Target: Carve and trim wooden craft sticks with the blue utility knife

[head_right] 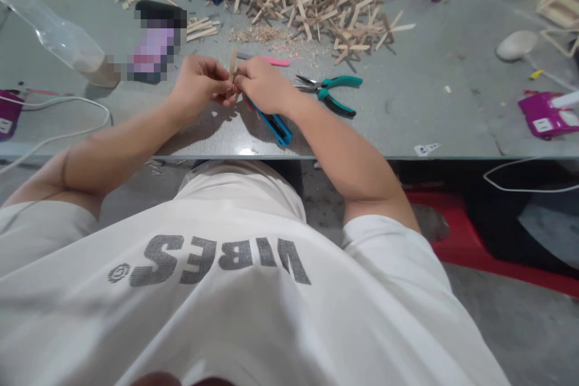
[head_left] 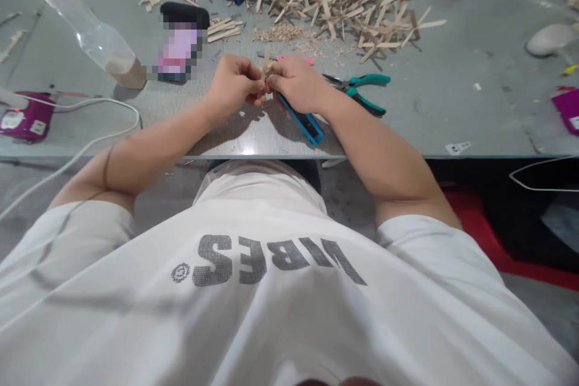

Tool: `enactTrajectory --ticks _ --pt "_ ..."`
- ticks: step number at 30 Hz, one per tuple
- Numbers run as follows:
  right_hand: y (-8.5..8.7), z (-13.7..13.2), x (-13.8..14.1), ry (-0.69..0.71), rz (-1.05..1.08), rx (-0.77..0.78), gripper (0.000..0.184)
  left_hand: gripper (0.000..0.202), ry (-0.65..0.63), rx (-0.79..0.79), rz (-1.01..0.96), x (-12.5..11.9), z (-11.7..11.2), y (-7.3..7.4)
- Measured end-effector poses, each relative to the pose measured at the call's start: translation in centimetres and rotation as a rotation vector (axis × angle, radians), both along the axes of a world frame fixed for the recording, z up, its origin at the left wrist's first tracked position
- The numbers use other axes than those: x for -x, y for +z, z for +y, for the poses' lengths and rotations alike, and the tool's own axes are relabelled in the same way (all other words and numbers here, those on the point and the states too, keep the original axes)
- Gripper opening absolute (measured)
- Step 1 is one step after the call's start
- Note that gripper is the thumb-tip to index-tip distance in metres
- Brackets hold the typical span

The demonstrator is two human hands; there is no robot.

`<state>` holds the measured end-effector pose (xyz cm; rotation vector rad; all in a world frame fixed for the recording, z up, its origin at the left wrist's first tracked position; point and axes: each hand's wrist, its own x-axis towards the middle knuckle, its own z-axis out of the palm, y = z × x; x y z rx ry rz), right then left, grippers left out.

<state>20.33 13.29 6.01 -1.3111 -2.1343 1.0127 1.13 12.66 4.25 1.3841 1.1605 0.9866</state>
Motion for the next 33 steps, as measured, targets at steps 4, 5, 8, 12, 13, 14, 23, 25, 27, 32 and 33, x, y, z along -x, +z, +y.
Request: enactTrajectory --ticks 4,5,8,12,13,14,23,25,27,32,33 --pt "-0.1 0.0 0.0 0.004 -0.042 -0.056 0.036 0.039 -0.008 -0.014 0.043 0.1 0.4 -0.4" --pt "-0.1 0.0 0.1 0.007 -0.053 -0.064 0.036 0.039 -0.009 -0.016 0.047 0.1 0.5 -0.5" --pt "-0.2 0.0 0.1 0.009 -0.076 -0.085 0.037 0.038 -0.011 -0.013 0.035 0.1 0.6 -0.8" --pt "-0.2 0.0 0.2 0.005 -0.09 -0.089 0.036 0.032 -0.011 0.002 0.002 0.3 0.7 -1.1" --pt "-0.1 0.0 0.2 0.005 -0.09 -0.088 0.036 0.032 -0.008 0.01 -0.002 0.3 0.7 -1.1" --pt "0.0 -0.1 0.2 0.006 -0.089 -0.087 0.036 0.032 -0.007 0.019 -0.006 0.3 0.7 -1.1" --pt "1.1 -0.7 -0.1 -0.077 0.011 0.032 0.033 0.027 0.038 0.012 -0.093 -0.4 0.0 -0.1" --pt "1.1 -0.7 -0.1 -0.078 0.02 0.078 0.031 0.027 0.036 -0.01 -0.067 -0.5 0.1 -0.2" --pt "1.1 -0.6 -0.2 -0.071 0.031 0.101 0.03 0.029 0.032 -0.029 -0.053 -0.4 0.1 -0.3" --pt "1.1 -0.3 -0.3 -0.05 0.055 0.082 0.027 0.031 0.007 -0.051 -0.058 -0.3 -0.1 0.0" --pt "1.1 -0.3 -0.3 -0.038 0.055 0.079 0.027 0.031 0.002 -0.048 -0.06 -0.2 -0.2 0.0"
